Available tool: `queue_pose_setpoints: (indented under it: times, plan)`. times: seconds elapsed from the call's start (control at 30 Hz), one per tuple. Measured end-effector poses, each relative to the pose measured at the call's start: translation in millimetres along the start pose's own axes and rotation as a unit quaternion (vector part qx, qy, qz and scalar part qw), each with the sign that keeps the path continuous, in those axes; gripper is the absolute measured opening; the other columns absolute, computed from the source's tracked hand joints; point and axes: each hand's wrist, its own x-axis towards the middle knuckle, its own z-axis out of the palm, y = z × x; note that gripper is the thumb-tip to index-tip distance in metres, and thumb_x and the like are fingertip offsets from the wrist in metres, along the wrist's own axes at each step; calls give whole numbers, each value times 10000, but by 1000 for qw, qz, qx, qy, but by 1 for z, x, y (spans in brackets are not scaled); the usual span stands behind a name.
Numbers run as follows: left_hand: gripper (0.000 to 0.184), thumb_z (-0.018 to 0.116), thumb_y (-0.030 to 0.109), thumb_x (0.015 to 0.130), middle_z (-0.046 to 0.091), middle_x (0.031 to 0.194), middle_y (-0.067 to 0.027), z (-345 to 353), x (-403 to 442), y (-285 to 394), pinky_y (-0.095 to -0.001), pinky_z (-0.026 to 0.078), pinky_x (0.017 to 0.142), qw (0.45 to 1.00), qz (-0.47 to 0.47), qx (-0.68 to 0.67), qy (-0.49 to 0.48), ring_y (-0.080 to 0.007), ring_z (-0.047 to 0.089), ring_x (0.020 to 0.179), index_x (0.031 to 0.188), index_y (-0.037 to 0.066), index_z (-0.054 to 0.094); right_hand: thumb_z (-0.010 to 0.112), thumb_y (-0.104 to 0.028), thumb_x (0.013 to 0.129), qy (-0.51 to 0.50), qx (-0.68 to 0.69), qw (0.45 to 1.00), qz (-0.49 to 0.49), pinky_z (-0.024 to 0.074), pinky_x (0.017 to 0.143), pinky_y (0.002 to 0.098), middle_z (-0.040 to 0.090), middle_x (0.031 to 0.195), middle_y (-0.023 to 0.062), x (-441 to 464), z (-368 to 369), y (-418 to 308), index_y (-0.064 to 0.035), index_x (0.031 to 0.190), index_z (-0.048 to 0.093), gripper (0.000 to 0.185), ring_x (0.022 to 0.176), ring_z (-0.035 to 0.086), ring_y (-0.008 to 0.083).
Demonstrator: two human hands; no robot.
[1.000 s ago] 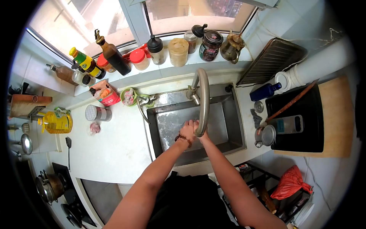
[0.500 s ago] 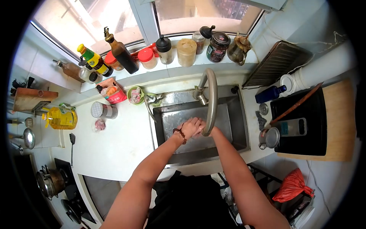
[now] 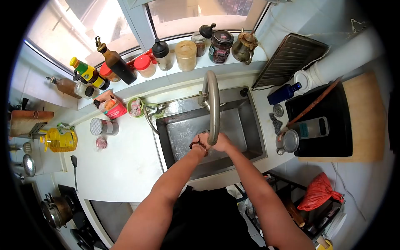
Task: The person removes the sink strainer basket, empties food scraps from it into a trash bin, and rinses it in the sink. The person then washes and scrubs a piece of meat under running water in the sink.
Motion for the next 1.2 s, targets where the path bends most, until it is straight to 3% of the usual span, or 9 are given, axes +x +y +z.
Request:
queue_pose_setpoints:
  times: [0.07, 0.4, 0.47, 0.6, 0.7, 0.77, 0.87, 1.1, 1.2]
  plan:
    - [238, 633, 179, 849, 678, 1127, -158, -13, -5, 0, -399, 564, 841, 984, 47, 134, -105, -289, 680, 1017, 1067, 100, 687, 707, -317, 755, 15, -22, 996, 85, 506, 865, 466, 675, 986, 255, -4, -2, -17, 18, 907, 669, 371, 975, 639, 415]
    - [319, 591, 287, 854, 689, 991, -236, 30, -12, -65, -441, 539, 833, 988, -92, -116, -46, -388, 660, 1005, 1029, 40, 693, 700, -259, 717, 76, -54, 996, 0, 516, 819, 461, 684, 896, 219, 45, 78, 15, -56, 925, 683, 291, 915, 650, 389]
    - [342, 603, 310, 837, 686, 930, -260, 56, -8, -78, -456, 526, 859, 974, -114, -191, 47, -402, 661, 967, 995, 20, 688, 677, -220, 771, 3, -225, 958, -176, 520, 827, 455, 683, 958, 186, 31, 49, -24, -75, 997, 674, 269, 949, 653, 350]
    - [316, 647, 254, 811, 669, 1000, -255, 89, -3, -91, -472, 507, 880, 985, -66, -148, 60, -425, 644, 960, 1036, 32, 659, 735, -177, 729, 69, -121, 964, -228, 538, 762, 459, 683, 947, 178, 44, 64, 6, -74, 1058, 651, 355, 906, 670, 355]
    - [344, 679, 152, 787, 617, 1091, -232, 65, -28, -66, -485, 498, 887, 953, -56, -215, 205, -443, 621, 975, 1107, 50, 607, 788, -155, 716, -17, -47, 973, -226, 553, 692, 405, 686, 925, 141, 39, 52, 23, -64, 1090, 614, 422, 856, 692, 278]
    - [444, 715, 96, 759, 560, 1155, -211, 62, -27, -62, -487, 506, 874, 963, 56, -117, 237, -447, 605, 999, 1173, 68, 560, 734, -147, 804, -236, 167, 955, 63, 576, 674, 340, 693, 885, 78, 31, 32, 18, -46, 1119, 603, 356, 795, 696, 220]
    - [442, 724, 114, 754, 578, 1137, -217, 60, -29, -48, -481, 520, 859, 963, 108, -32, 243, -436, 610, 990, 1162, 41, 569, 717, -175, 842, -246, 251, 927, 128, 580, 635, 314, 684, 882, 61, 23, 24, 20, -46, 1083, 634, 286, 768, 688, 170]
    - [361, 649, 280, 908, 656, 813, -167, 34, -32, -55, -405, 558, 740, 981, 23, -184, 62, -337, 674, 761, 1096, -25, 601, 676, -175, 880, -101, 248, 963, 42, 522, 558, 301, 684, 873, 51, 24, 29, 57, -32, 994, 664, 183, 717, 641, 137]
    - [393, 577, 345, 968, 617, 692, -71, 61, -21, -68, -352, 537, 643, 876, -91, -474, -10, -197, 626, 625, 1036, -40, 622, 659, -163, 891, -3, 360, 930, 72, 493, 599, 311, 667, 925, 30, 21, 39, 56, -49, 1055, 652, 200, 775, 626, 144]
